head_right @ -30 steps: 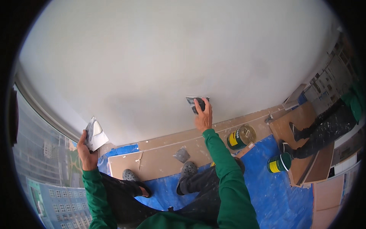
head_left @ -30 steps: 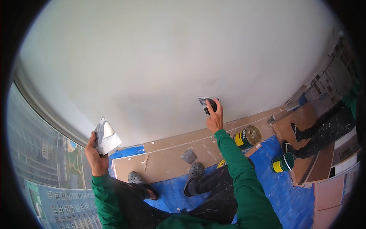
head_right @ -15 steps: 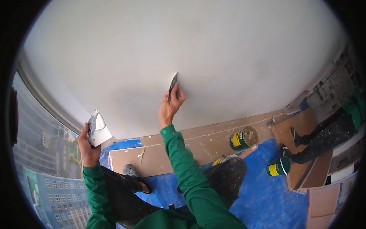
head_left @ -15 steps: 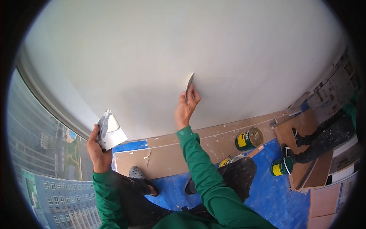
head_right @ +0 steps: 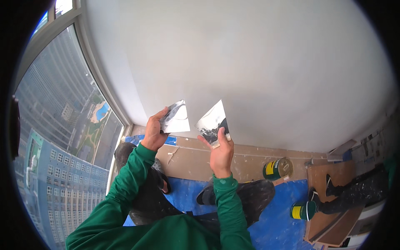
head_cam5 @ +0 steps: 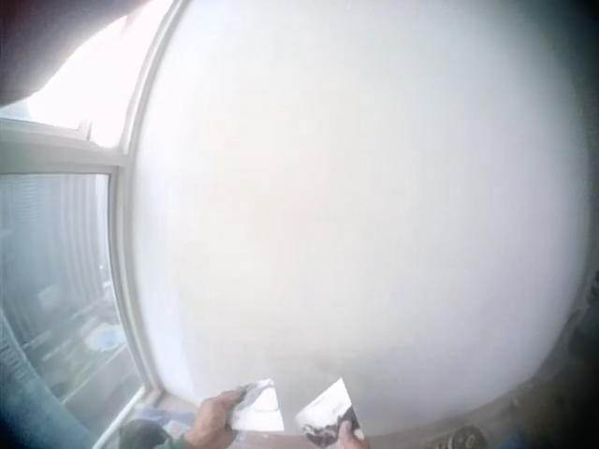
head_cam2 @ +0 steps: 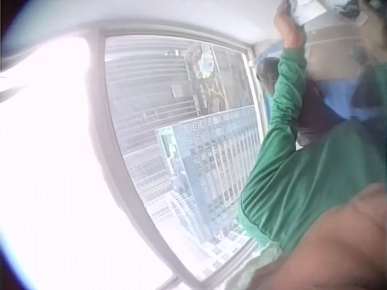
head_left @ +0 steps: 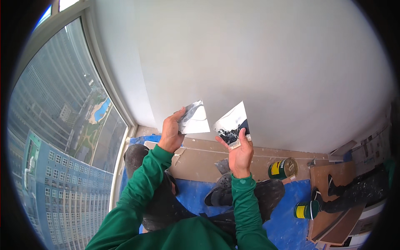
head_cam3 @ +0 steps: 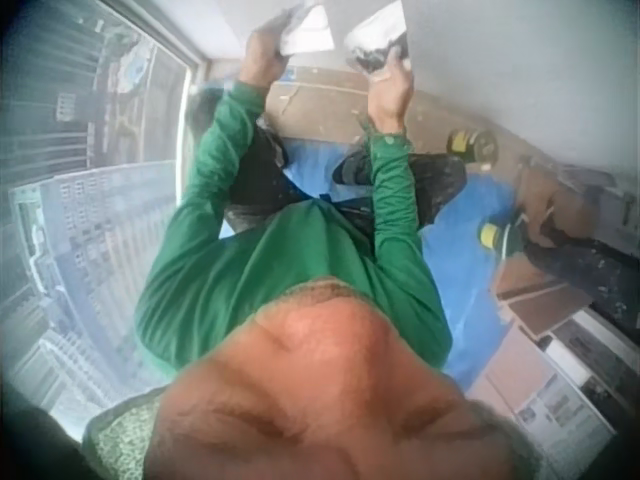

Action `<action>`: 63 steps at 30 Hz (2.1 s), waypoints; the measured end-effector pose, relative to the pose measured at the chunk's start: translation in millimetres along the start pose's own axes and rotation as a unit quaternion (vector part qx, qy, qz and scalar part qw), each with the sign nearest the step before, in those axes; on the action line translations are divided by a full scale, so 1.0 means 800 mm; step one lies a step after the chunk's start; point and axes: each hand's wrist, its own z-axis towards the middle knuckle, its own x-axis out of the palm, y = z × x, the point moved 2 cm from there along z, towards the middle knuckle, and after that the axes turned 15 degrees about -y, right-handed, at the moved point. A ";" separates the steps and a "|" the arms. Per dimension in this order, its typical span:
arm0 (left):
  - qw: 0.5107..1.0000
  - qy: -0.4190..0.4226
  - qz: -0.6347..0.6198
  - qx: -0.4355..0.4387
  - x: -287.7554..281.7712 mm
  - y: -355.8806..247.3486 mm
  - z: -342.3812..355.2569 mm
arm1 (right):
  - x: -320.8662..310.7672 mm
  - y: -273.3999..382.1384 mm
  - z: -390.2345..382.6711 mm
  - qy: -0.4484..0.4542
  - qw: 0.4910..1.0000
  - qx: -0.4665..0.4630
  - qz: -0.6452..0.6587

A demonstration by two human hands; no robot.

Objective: The person applies plaster to the base of a white wall using scrapers, smoothing the material over the surface and cleaning the tools against each other.

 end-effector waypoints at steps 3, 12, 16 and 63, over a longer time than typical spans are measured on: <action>0.999 0.003 -0.018 -0.044 0.029 0.032 -0.033 | -0.005 0.024 -0.027 -0.014 0.996 -0.080 -0.023; 0.993 -0.010 0.055 0.106 0.066 0.072 -0.071 | -0.021 0.025 -0.061 -0.033 0.965 -0.154 -0.208; 0.996 -0.022 0.038 0.078 0.072 0.051 -0.079 | -0.056 0.024 -0.063 0.007 0.838 -0.350 -0.419; 0.995 -0.062 0.036 -0.069 0.031 0.149 -0.081 | -0.090 -0.001 -0.083 -0.110 0.934 -0.236 -0.246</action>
